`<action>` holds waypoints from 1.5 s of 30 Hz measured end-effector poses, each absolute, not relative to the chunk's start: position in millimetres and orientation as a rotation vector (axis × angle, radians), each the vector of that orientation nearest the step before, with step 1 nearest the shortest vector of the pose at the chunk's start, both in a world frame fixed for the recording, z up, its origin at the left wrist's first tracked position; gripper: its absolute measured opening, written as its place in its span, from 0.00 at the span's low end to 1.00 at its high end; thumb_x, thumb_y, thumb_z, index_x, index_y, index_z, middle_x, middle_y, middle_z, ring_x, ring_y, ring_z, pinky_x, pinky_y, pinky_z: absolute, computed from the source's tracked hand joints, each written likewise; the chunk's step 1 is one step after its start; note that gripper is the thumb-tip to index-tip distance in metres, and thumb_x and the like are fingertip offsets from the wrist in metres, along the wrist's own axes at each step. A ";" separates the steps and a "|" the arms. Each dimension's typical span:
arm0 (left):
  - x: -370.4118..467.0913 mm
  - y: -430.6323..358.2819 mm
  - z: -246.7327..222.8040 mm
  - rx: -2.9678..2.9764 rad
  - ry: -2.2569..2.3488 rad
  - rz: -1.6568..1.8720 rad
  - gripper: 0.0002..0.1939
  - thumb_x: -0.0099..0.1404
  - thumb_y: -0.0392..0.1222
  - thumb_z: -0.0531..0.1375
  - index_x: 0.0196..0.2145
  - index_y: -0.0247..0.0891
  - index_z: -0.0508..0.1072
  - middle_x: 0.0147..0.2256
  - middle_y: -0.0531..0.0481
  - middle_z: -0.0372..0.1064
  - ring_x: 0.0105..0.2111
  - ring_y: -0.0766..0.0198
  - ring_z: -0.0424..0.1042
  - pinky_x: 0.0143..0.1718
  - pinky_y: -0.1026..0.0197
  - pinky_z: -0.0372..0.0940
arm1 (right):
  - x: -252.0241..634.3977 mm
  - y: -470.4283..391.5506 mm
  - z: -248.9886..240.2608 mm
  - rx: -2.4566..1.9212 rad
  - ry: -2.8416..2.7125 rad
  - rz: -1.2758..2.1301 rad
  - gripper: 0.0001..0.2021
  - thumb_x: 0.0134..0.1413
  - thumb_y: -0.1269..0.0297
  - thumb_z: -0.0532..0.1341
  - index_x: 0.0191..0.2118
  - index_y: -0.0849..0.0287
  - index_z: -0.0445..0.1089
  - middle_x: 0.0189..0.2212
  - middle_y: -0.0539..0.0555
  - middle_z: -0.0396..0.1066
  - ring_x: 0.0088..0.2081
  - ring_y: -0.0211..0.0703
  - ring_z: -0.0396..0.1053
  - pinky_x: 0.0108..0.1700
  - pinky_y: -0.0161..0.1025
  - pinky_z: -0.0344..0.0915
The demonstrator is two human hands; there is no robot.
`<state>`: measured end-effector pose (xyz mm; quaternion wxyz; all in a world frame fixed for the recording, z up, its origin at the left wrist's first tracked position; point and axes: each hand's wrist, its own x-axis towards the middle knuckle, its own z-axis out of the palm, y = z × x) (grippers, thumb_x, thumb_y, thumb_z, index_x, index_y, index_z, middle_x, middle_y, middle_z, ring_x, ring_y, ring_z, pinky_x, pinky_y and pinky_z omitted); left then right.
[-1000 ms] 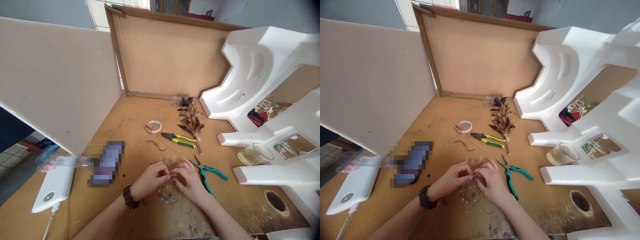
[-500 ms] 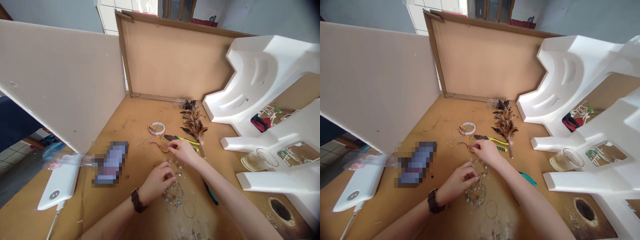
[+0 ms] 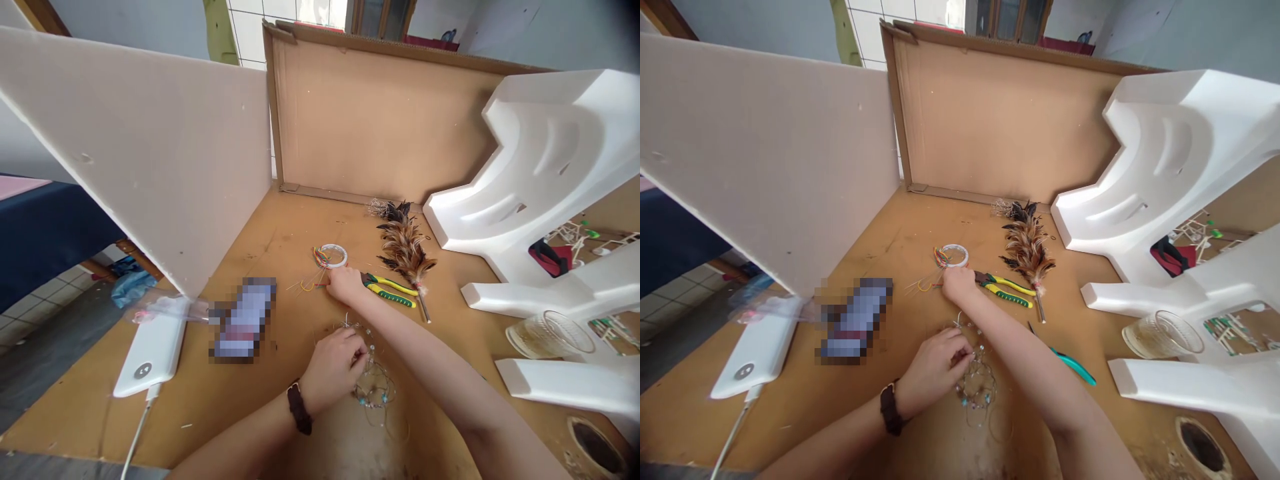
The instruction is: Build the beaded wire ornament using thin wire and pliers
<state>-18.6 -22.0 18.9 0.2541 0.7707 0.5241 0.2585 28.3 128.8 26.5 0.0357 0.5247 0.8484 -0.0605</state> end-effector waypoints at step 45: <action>-6.9 -20.3 5.2 1.902 1.427 0.903 0.08 0.60 0.38 0.53 0.26 0.37 0.70 0.26 0.51 0.65 0.26 0.67 0.63 0.27 0.66 0.55 | 173.4 26.1 82.6 1.208 2.557 -1.211 0.06 0.40 0.70 0.57 0.27 0.60 0.70 0.22 0.47 0.69 0.24 0.33 0.63 0.25 0.28 0.56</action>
